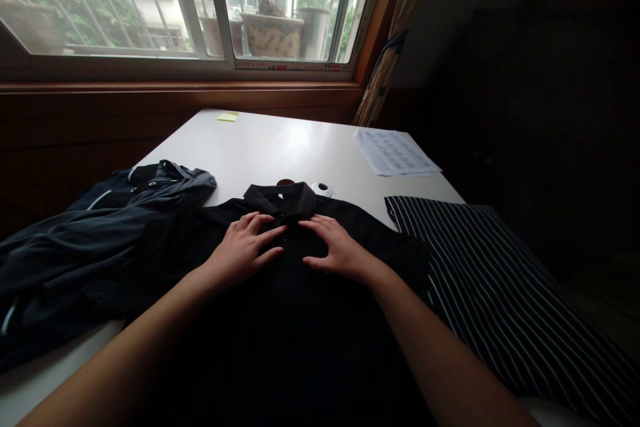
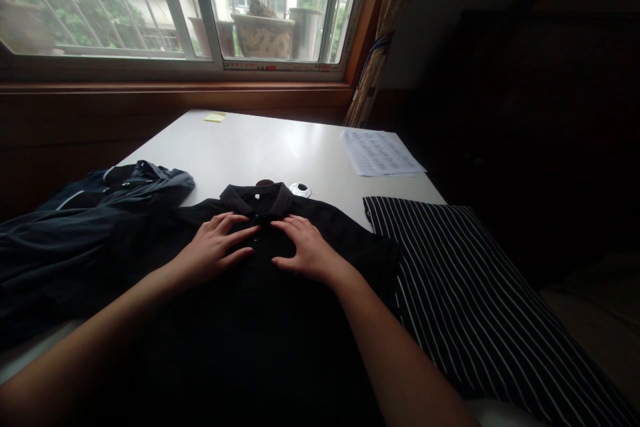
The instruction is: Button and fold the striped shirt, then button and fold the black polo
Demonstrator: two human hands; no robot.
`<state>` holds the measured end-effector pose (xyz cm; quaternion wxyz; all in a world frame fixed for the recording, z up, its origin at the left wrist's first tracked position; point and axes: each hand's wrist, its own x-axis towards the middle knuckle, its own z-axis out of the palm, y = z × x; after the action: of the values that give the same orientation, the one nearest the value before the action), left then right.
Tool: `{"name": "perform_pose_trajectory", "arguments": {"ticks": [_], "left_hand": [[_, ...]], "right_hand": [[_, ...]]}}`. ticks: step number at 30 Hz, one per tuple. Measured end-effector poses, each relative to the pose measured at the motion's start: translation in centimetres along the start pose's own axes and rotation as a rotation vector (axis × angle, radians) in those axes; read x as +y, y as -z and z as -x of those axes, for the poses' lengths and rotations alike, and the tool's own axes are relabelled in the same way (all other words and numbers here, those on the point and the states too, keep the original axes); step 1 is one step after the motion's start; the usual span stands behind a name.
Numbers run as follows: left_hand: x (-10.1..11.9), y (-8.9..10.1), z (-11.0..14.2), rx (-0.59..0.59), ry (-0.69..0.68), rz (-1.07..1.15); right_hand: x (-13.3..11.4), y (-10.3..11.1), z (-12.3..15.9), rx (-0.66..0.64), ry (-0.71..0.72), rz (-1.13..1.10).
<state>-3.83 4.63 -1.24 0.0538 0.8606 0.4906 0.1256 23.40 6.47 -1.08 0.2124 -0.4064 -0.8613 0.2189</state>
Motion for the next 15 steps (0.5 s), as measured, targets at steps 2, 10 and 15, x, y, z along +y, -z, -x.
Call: {"name": "perform_pose_trajectory", "arguments": {"ticks": [2, 10, 15], "left_hand": [[-0.02, -0.02, 0.0, -0.002, -0.006, -0.004], [-0.05, -0.12, 0.0, -0.007, -0.004, -0.013], [-0.03, -0.1, -0.01, 0.005, -0.004, 0.006]], "right_hand": [[0.06, -0.05, -0.01, 0.011, -0.008, -0.003], [-0.13, 0.18, 0.03, -0.012, 0.006, 0.008], [-0.18, 0.2, 0.02, -0.014, 0.009, 0.022]]}}
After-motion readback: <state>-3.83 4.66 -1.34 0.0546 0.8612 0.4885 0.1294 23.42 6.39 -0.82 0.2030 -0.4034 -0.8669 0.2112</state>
